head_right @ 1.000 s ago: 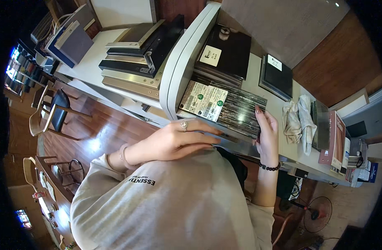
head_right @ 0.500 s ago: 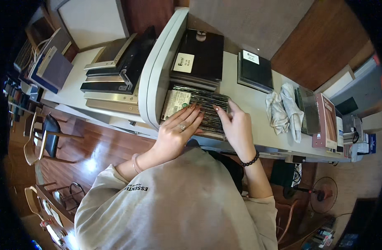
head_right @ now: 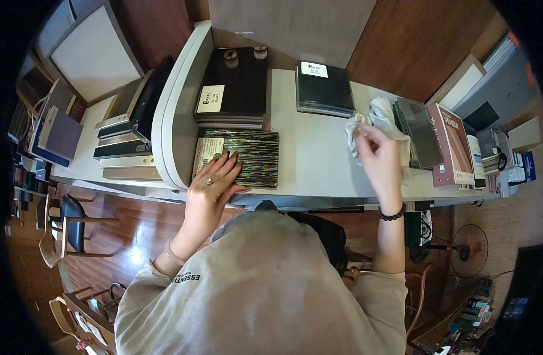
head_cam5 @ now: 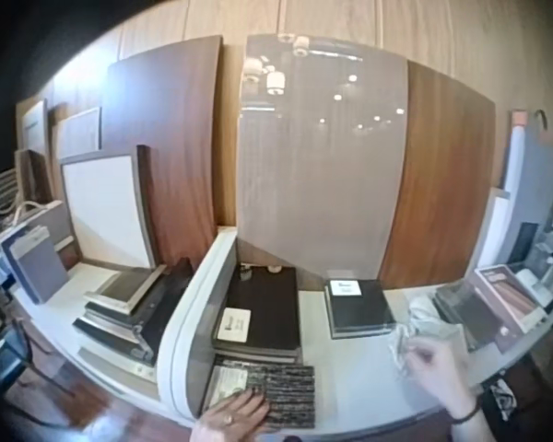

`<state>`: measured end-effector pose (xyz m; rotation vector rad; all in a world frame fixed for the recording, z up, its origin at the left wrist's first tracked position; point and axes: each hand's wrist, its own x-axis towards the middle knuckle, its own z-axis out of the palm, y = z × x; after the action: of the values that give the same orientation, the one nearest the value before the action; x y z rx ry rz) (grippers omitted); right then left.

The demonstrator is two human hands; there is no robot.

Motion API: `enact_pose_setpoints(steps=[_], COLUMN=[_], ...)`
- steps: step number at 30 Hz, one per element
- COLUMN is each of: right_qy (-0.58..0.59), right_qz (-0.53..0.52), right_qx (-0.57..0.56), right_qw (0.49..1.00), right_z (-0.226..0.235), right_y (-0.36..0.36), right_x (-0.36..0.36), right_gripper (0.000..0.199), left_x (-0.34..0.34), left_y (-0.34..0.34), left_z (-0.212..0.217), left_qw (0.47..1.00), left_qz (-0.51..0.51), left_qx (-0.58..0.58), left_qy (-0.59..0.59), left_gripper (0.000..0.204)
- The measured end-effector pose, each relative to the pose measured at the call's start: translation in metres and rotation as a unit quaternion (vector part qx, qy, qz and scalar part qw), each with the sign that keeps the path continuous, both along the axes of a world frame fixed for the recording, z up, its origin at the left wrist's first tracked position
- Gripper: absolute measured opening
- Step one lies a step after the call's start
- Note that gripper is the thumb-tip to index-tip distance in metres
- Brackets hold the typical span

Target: Wiping various objects including tiles, notebooks, and hair extensions with a cloth at a workstation.

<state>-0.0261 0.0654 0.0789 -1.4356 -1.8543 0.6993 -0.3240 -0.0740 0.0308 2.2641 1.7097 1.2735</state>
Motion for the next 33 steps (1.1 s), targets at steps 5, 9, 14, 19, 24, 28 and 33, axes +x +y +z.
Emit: enact_pose_setpoints(steps=[5, 9, 14, 19, 24, 28, 33], right_qy=[-0.329, -0.303, -0.379, -0.280, -0.288, -0.421, -0.267], right_qz=[-0.080, 0.032, -0.056, -0.084, -0.048, 0.041, -0.040], right_qx=[0.288, 0.274, 0.286, 0.239, 0.177, 0.201, 0.204], right_qw=[0.896, 0.912, 0.879, 0.926, 0.940, 0.883, 0.941], right_z=[0.019, -0.002, -0.022, -0.007, 0.045, 0.017, 0.013], right_y=[0.006, 0.002, 0.006, -0.004, -0.005, 0.004, 0.018], right_x=[0.042, 0.024, 0.010, -0.005, -0.050, -0.049, -0.016], right_gripper=[0.036, 0.039, 0.029, 0.023, 0.023, 0.024, 0.029], left_x=[0.005, 0.026, 0.027, 0.025, 0.026, 0.024, 0.017], left_y=[-0.004, -0.002, 0.013, 0.038, 0.050, 0.053, 0.048], left_z=[0.008, 0.018, 0.029, 0.032, 0.025, 0.031, 0.029], left_qw=[0.999, 1.000, 0.996, 0.979, 0.973, 0.978, 0.972], left_qz=[0.018, 0.015, 0.080, 0.190, 0.222, 0.202, 0.207], left_qx=[-0.027, -0.013, 0.025, 0.046, 0.014, 0.007, -0.016], left_qy=[0.007, 0.009, 0.013, 0.047, 0.066, 0.058, 0.108], left_gripper=[0.034, 0.036, 0.045, 0.057, 0.059, 0.058, 0.056])
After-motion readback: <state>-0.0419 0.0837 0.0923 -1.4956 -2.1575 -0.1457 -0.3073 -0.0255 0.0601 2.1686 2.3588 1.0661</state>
